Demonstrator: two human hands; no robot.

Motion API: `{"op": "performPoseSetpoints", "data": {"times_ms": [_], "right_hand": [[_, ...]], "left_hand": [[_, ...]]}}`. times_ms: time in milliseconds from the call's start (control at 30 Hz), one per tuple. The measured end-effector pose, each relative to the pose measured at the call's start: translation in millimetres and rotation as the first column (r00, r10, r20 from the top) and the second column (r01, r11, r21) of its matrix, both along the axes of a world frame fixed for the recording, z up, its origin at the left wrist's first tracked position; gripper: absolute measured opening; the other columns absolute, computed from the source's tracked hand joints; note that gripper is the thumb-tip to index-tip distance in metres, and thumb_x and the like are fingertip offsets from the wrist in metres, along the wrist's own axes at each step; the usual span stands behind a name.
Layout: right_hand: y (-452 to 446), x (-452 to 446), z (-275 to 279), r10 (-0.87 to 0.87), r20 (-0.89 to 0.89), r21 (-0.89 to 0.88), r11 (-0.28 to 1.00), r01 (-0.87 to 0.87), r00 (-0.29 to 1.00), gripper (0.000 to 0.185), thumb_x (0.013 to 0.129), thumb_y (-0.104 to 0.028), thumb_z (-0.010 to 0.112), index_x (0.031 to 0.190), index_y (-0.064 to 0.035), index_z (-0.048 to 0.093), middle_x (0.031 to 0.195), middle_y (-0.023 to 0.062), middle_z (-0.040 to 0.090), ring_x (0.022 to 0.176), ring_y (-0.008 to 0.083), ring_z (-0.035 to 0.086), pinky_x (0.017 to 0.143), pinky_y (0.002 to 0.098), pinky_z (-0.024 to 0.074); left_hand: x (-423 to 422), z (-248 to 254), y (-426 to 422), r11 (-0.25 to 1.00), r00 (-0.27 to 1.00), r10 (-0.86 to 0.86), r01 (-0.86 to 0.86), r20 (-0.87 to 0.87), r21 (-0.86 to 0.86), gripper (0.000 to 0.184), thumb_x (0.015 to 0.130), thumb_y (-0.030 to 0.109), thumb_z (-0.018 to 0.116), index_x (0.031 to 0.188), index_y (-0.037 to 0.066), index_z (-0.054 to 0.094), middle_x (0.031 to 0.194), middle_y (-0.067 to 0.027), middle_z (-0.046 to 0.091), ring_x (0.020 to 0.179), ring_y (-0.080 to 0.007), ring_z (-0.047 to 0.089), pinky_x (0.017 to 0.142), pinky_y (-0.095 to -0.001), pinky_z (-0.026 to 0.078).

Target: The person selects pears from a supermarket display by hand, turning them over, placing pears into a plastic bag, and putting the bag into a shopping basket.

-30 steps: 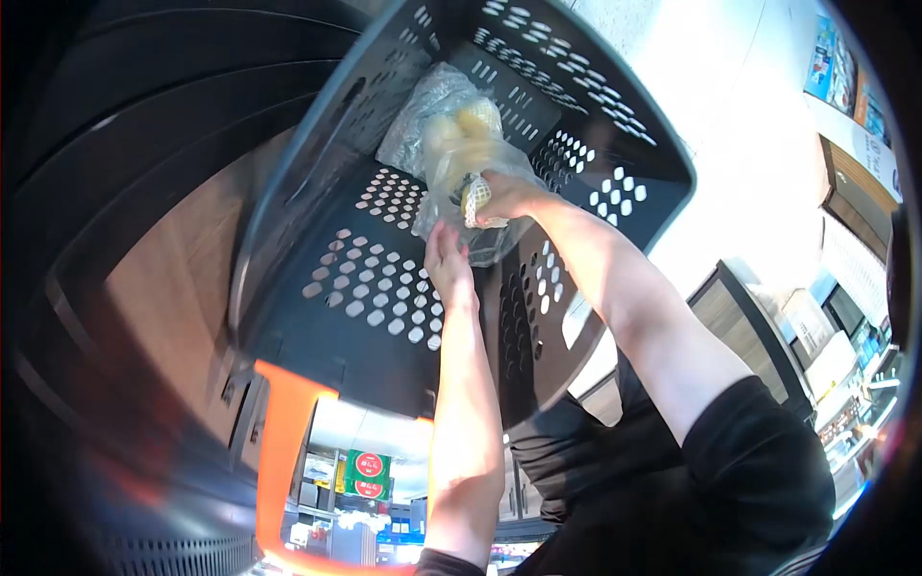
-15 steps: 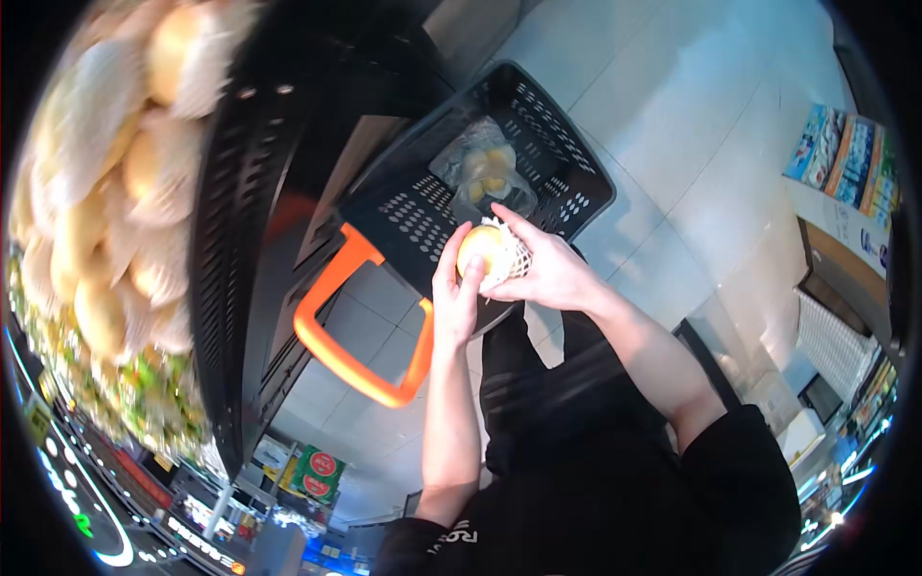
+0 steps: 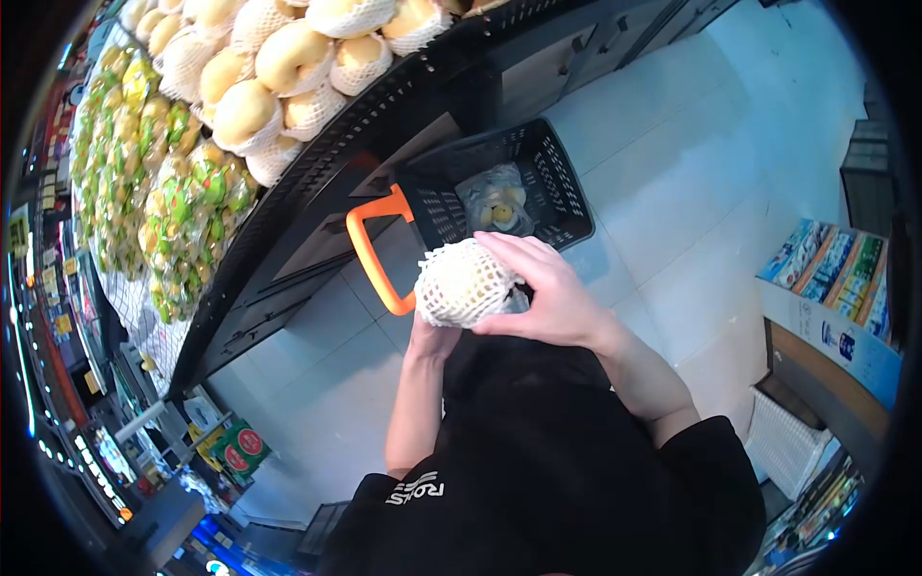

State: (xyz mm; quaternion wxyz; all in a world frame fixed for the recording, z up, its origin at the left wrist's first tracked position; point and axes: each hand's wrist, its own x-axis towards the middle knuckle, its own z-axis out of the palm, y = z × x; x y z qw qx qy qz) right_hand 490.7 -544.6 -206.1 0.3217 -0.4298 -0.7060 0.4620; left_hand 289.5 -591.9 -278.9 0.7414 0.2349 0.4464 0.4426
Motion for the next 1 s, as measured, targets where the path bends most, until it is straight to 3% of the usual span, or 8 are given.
{"op": "performPoseSetpoints", "data": {"times_ms": [133,367,467,500,600,667,800,1000], "right_hand": [[-12,9,0,-0.091,-0.183,-0.012,0.996,0.090,0.979,0.033,0.093,-0.011,0.055,0.123,0.0020,0.061,0.128,0.0167,0.060,0.120,0.0283,0.056,0.102,0.0368,0.0416],[-22,4,19,0.081,-0.308,-0.118,0.985,-0.123,0.948,0.032,0.091,-0.005,0.058,0.122,0.0025,0.062,0.126,0.0159,0.061,0.116,0.0257,0.057,0.101,0.0354,0.0428],[-26,-1,18,0.131,-0.341,-0.108,0.978,-0.177,0.931,0.035,0.088,-0.006,0.062,0.122,0.0026,0.062,0.121,0.0159,0.064,0.111,0.0236,0.060,0.098,0.0351,0.0445],[-26,-1,18,0.136,-0.322,-0.146,0.971,-0.191,0.937,0.035,0.088,-0.006,0.064,0.121,0.0026,0.063,0.118,0.0156,0.065,0.109,0.0234,0.061,0.097,0.0349,0.0451],[-36,-9,7,0.089,-0.340,-0.122,0.983,-0.138,0.936,0.028,0.086,-0.005,0.066,0.113,0.0028,0.067,0.107,0.0136,0.069,0.101,0.0231,0.063,0.091,0.0340,0.0472],[-48,-16,-3,-0.015,-0.331,-0.257,0.963,-0.075,0.943,0.024,0.086,-0.003,0.066,0.110,0.0019,0.069,0.104,0.0128,0.069,0.098,0.0221,0.064,0.089,0.0327,0.0481],[-64,-31,-30,-0.110,-0.326,-0.320,0.947,0.000,0.939,0.020,0.086,-0.007,0.065,0.105,-0.0004,0.070,0.100,0.0105,0.070,0.094,0.0219,0.064,0.086,0.0335,0.0495],[-63,-37,-49,-0.091,-0.037,-0.018,0.996,0.090,0.995,0.022,0.083,0.004,0.064,0.104,-0.0013,0.069,0.101,0.0110,0.066,0.095,0.0278,0.064,0.076,0.0348,0.0521]], "left_hand": [[-4,7,-19,0.989,0.890,0.140,-0.148,0.434,-0.014,0.070,0.095,0.054,0.046,0.142,0.003,0.040,0.140,-0.0156,0.050,0.126,-0.0293,0.053,0.105,-0.0453,0.045],[-5,8,-34,0.999,0.607,0.013,0.030,0.795,-0.040,0.072,0.097,0.059,0.037,0.137,-0.001,0.042,0.138,-0.0191,0.051,0.121,-0.0324,0.056,0.103,-0.0449,0.047],[-9,7,-41,0.993,0.889,-0.069,0.105,0.452,-0.056,0.072,0.096,0.057,0.039,0.137,-0.002,0.042,0.137,-0.0206,0.051,0.119,-0.0333,0.057,0.102,-0.0452,0.048],[-9,11,-41,0.992,0.771,-0.017,0.095,0.636,-0.088,0.071,0.096,0.055,0.040,0.137,-0.003,0.042,0.135,-0.0207,0.052,0.118,-0.0329,0.058,0.101,-0.0451,0.048],[-29,-15,-53,0.991,0.796,-0.084,0.131,0.600,-0.036,0.067,0.096,0.052,0.041,0.135,-0.003,0.045,0.130,-0.0204,0.056,0.116,-0.0316,0.060,0.101,-0.0442,0.049],[-35,6,-56,0.970,0.860,0.086,0.044,0.503,-0.241,0.047,0.101,0.040,0.038,0.126,0.002,0.051,0.124,-0.0163,0.059,0.112,-0.0299,0.060,0.098,-0.0441,0.049],[-53,-9,-76,0.918,0.802,0.194,0.055,0.566,-0.392,0.055,0.100,0.045,0.036,0.129,0.001,0.051,0.127,-0.0175,0.059,0.113,-0.0322,0.061,0.099,-0.0464,0.050],[-39,-10,-68,0.935,0.874,0.221,-0.062,0.434,-0.350,0.052,0.100,0.041,0.038,0.128,-0.001,0.053,0.124,-0.0168,0.061,0.109,-0.0283,0.064,0.095,-0.0417,0.053]]}}
